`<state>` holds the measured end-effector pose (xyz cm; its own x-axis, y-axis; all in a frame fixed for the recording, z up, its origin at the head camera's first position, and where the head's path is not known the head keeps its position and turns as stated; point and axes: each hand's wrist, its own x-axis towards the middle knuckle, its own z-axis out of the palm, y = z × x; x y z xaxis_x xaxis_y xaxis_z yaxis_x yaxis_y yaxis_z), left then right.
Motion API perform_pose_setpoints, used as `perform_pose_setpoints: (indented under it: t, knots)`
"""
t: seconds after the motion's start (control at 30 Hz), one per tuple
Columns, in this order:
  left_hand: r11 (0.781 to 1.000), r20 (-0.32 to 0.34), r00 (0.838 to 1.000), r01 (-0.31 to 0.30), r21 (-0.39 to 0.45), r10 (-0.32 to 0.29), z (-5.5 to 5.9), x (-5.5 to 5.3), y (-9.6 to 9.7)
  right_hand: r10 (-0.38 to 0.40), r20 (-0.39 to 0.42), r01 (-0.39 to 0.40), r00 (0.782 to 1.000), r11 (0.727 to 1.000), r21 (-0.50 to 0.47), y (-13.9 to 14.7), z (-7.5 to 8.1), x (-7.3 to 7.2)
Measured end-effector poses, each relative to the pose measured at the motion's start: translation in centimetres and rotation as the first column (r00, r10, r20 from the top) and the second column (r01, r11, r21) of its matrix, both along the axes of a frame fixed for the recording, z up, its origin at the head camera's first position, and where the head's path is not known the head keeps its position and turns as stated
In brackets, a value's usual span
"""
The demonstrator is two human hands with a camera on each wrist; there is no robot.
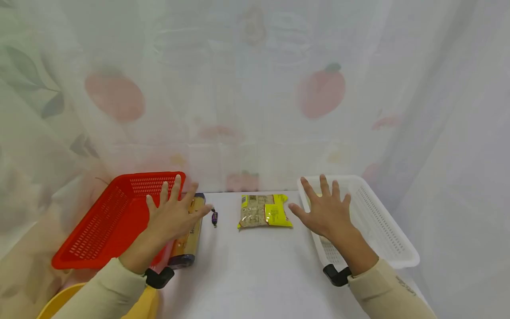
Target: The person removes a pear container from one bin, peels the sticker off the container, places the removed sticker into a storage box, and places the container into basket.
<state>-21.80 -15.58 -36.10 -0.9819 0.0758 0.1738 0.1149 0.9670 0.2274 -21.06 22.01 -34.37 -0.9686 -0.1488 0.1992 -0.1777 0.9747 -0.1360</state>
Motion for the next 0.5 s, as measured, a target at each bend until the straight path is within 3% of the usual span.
perform_pose_setpoints:
  t: [0.5]
  knots:
    - [0.999,-0.015,0.999,0.045,-0.021,-0.046,-0.1,-0.5,4.9,-0.007,-0.01,0.006,1.0,1.0,-0.031,3.5,0.2,0.5]
